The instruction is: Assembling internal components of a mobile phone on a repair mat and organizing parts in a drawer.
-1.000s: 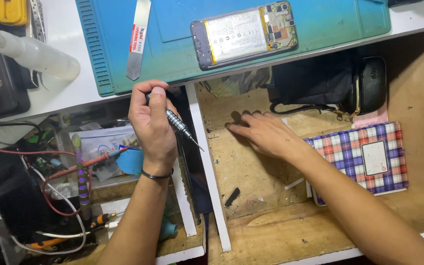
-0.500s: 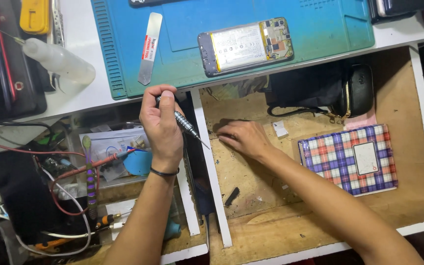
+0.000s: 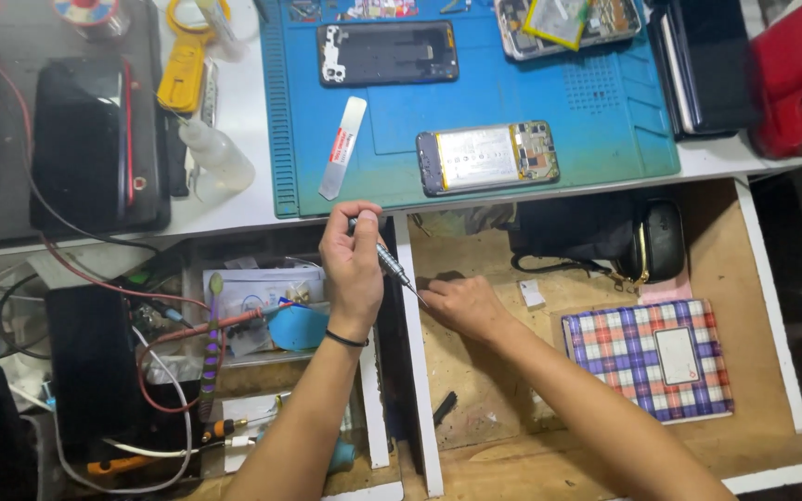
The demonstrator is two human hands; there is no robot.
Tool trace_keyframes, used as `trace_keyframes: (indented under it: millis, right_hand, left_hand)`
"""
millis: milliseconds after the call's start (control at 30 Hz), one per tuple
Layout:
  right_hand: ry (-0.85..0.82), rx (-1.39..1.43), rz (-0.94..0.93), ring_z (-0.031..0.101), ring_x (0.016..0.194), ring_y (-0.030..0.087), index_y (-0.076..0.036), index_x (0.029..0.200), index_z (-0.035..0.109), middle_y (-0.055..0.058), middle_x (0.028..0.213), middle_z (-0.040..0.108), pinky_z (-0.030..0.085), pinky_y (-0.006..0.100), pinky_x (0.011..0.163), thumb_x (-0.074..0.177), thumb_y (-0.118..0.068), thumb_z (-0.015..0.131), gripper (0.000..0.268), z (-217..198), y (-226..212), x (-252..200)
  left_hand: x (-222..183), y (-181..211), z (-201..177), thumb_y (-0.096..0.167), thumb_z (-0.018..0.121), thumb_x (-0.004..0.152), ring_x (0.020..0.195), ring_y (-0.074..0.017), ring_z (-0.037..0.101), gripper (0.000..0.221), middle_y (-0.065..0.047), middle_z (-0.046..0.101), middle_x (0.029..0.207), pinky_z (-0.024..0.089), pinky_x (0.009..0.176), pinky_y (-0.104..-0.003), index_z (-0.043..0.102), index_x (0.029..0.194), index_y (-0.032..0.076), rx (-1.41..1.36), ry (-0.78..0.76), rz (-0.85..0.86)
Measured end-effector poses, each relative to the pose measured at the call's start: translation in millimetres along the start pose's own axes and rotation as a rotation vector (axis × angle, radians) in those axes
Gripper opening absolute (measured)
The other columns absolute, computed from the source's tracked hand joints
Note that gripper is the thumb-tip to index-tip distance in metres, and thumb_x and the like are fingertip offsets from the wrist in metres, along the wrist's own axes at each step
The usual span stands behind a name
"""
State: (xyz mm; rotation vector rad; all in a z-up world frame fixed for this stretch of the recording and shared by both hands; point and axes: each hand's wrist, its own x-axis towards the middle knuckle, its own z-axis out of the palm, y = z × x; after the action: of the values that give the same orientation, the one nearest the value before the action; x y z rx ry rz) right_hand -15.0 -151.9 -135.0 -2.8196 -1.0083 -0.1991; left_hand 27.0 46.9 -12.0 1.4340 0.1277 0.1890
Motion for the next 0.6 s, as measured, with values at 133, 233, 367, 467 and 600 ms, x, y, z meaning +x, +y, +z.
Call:
trace_keyframes:
  millis: [133, 233, 367, 467, 600]
  right_hand:
    - [-0.07, 0.11, 0.061, 0.069, 0.055, 0.016, -0.021, 0.09, 0.065, -0.003, 0.068, 0.068, 0.054, 0.028, 0.048, 0.095, -0.024, 0.065, 0.005, -23, -7, 8]
    - [-0.172, 0.262, 0.171, 0.072, 0.061, 0.025, -0.015, 0.097, 0.06, 0.004, 0.07, 0.069, 0.055, 0.035, 0.052, 0.098, -0.021, 0.06, 0.006, -35, -5, 12]
    - [-0.233, 0.245, 0.235, 0.067, 0.054, 0.02, -0.016, 0.094, 0.056, 0.0, 0.062, 0.064, 0.048, 0.03, 0.049, 0.104, -0.026, 0.051, 0.015, -53, 5, 11]
    - [-0.144, 0.156, 0.116, 0.068, 0.052, 0.024, -0.018, 0.086, 0.055, 0.002, 0.057, 0.064, 0.05, 0.033, 0.046, 0.102, -0.025, 0.053, 0.017, -64, 20, 6]
    - [-0.076, 0.125, 0.026, 0.067, 0.047, 0.019, -0.019, 0.079, 0.057, -0.002, 0.053, 0.062, 0.05, 0.027, 0.044, 0.099, -0.026, 0.057, 0.021, -126, 29, 17]
  left_hand:
    - [0, -2, 1, 0.022, 0.051, 0.102, 0.044, -0.0057, 0.05, 0.017, 0.001, 0.051, 0.05, 0.039, 0.044, -0.017, 0.063, 0.101, 0.011, 0.014, 0.003, -0.04]
    - [-1, -1, 1, 0.022, 0.052, 0.101, 0.043, -0.0078, 0.05, 0.017, -0.001, 0.05, 0.049, 0.039, 0.043, -0.019, 0.064, 0.1, 0.01, 0.012, 0.012, -0.056]
    - [-2, 6, 1, 0.022, 0.052, 0.1, 0.043, -0.0102, 0.051, 0.018, -0.003, 0.052, 0.05, 0.04, 0.043, -0.021, 0.065, 0.1, 0.01, 0.028, 0.012, -0.097]
    - [-3, 12, -3, 0.024, 0.052, 0.1, 0.044, -0.0103, 0.053, 0.019, -0.003, 0.053, 0.051, 0.041, 0.044, -0.021, 0.066, 0.1, 0.011, 0.047, 0.002, -0.125]
    - [0, 2, -4, 0.025, 0.052, 0.1, 0.046, -0.0125, 0.054, 0.019, -0.003, 0.054, 0.051, 0.042, 0.045, -0.023, 0.066, 0.1, 0.011, 0.052, -0.007, -0.132]
